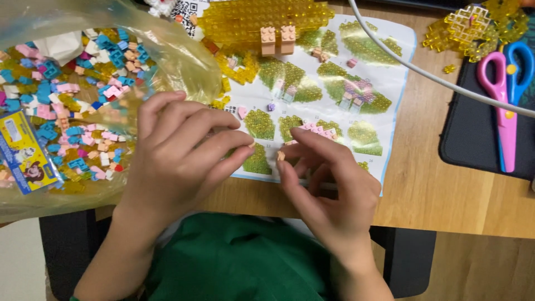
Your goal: The person assembles a small toy figure using multicolored plastic blocks. They search for specific blocks in a large bag and snap them together by hand according to an instruction sheet.
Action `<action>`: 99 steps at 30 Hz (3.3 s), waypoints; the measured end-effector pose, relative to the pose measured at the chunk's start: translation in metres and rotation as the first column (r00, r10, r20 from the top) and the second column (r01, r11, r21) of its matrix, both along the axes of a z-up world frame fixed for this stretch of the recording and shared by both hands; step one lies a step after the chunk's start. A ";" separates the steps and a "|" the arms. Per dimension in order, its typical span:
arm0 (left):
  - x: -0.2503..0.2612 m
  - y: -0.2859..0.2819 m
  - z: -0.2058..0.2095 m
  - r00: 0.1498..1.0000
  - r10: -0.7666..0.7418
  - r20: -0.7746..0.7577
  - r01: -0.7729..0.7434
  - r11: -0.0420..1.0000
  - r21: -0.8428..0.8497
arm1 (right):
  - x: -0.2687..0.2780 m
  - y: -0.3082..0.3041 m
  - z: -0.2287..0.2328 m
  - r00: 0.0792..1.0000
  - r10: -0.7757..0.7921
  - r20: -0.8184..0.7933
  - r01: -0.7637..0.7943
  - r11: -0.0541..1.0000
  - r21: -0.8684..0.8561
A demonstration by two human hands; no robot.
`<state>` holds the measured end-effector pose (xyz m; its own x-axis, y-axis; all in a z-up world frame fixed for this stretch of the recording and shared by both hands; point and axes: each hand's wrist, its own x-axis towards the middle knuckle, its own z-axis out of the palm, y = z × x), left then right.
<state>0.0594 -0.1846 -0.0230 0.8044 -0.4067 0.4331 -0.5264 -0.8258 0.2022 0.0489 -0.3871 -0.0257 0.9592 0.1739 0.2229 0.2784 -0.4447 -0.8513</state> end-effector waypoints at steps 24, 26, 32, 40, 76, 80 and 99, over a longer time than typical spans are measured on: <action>0.000 0.004 -0.006 0.991 -0.112 0.067 0.120 0.985 -0.127 | 0.005 0.007 0.007 0.995 0.100 -0.021 -0.101 0.994 -0.031; -0.001 0.004 -0.005 0.990 -0.121 0.068 0.128 0.984 -0.120 | 0.006 0.007 0.005 0.995 0.099 -0.016 -0.100 0.995 -0.031; 0.000 0.001 -0.005 0.988 -0.124 0.091 0.132 0.987 -0.090 | 0.008 0.005 0.004 0.993 0.114 0.015 -0.114 0.993 -0.039; 0.001 -0.002 -0.004 0.985 -0.126 0.118 0.137 0.987 -0.084 | 0.010 0.003 0.005 0.985 0.156 0.067 -0.155 0.988 -0.021; -0.002 -0.004 -0.001 0.996 -0.058 0.065 0.065 0.990 -0.121 | 0.009 0.002 0.007 0.986 0.158 -0.048 -0.161 0.985 -0.066; -0.002 -0.005 0.001 0.998 -0.035 0.052 0.041 0.991 -0.130 | 0.009 0.003 0.007 0.989 0.143 -0.040 -0.146 0.986 -0.085; -0.001 -0.006 0.001 1.000 -0.015 0.021 0.016 0.996 -0.089 | 0.010 0.004 0.003 0.993 0.106 -0.045 -0.109 0.991 -0.075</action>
<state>0.0587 -0.1907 -0.0223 0.7892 -0.3779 0.4841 -0.5436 -0.7967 0.2641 0.0586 -0.3834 -0.0228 0.9419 0.2920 0.1659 0.2941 -0.4786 -0.8273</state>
